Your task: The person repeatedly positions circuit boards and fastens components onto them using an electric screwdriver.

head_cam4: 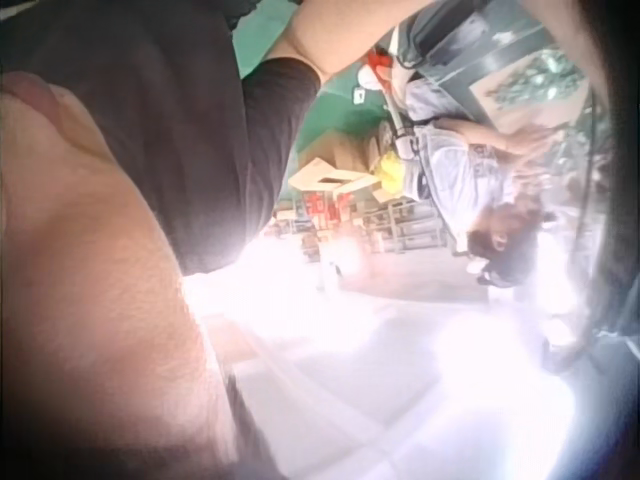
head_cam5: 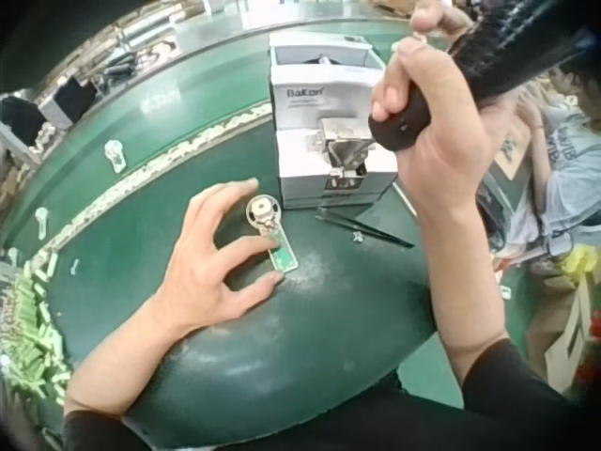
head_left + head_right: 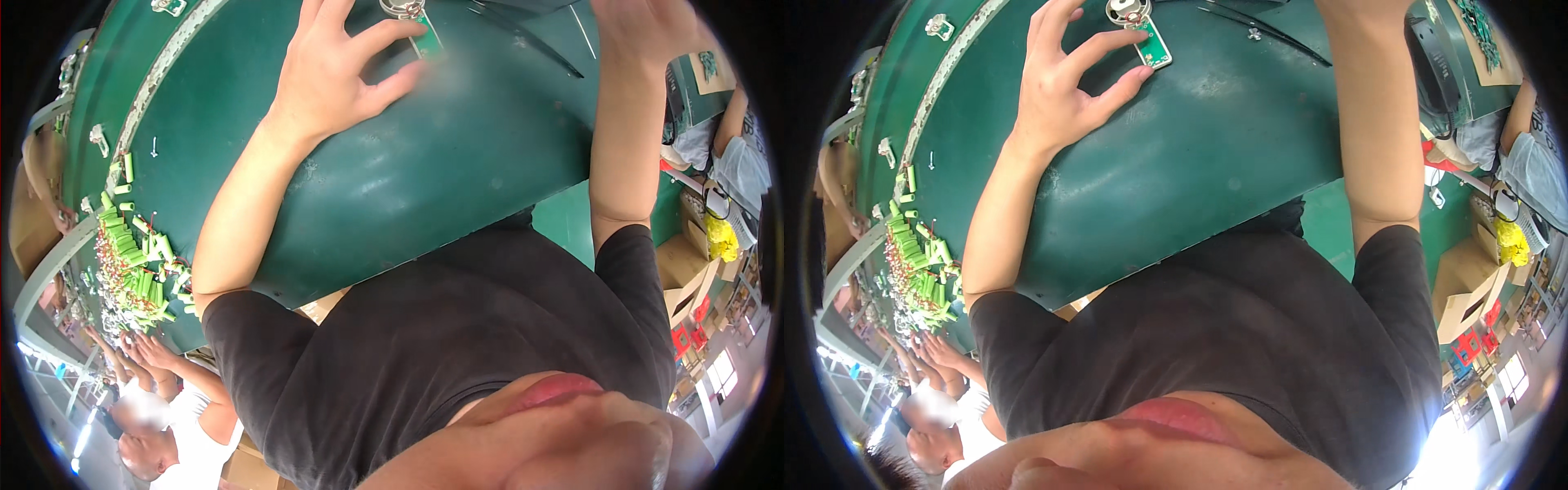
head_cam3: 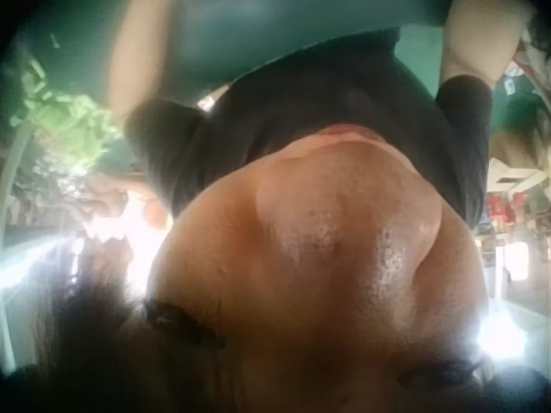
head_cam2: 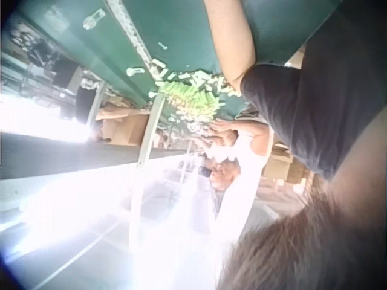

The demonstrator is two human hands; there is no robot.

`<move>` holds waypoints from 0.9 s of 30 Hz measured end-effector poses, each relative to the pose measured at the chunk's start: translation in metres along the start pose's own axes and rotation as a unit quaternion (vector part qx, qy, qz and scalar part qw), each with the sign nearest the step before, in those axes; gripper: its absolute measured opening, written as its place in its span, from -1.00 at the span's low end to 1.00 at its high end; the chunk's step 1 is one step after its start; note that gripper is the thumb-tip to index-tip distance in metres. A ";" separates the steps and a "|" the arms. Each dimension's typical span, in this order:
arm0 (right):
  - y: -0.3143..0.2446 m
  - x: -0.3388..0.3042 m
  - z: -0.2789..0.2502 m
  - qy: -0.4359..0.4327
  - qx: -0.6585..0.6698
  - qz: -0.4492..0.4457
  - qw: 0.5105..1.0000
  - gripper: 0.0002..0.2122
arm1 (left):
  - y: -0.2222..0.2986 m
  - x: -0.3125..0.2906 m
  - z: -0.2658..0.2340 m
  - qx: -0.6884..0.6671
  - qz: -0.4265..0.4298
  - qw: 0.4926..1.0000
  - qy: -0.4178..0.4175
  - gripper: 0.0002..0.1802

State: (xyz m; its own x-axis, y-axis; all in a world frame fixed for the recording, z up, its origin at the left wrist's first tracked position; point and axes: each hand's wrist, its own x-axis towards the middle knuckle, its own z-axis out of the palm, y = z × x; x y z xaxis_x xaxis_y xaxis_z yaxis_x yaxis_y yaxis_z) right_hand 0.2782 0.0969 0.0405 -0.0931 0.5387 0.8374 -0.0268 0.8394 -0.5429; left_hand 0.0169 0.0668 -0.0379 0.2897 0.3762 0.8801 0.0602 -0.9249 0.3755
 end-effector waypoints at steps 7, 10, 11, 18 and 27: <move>0.061 -0.041 -0.084 -0.010 0.023 0.039 0.999 -0.69 | 0.021 0.011 -0.018 0.038 -0.116 0.981 -0.150 -0.60; 0.037 -0.040 -0.048 -0.022 0.050 0.054 0.997 -0.69 | 0.015 -0.008 -0.019 -0.032 -0.104 0.990 -0.085 -0.66; 0.023 -0.039 -0.023 -0.022 0.047 0.063 0.997 -0.69 | 0.026 0.010 -0.025 0.025 -0.135 0.973 -0.183 -0.66; -0.019 -0.038 0.068 -0.029 0.060 0.099 0.993 -0.67 | 0.016 -0.008 -0.014 -0.121 -0.151 0.976 -0.101 -0.68; -0.024 -0.044 0.089 -0.037 0.080 0.117 0.989 -0.66 | 0.018 -0.012 -0.017 -0.118 -0.165 0.971 -0.129 -0.68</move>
State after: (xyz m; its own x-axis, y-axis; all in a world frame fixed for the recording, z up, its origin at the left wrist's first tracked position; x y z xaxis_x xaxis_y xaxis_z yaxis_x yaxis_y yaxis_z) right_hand 0.1943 0.0466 0.0108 -0.1873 0.7051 0.6839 -0.1527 0.6668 -0.7294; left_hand -0.0012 0.0466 -0.0366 0.5239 0.5949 0.6096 -0.0209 -0.7064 0.7075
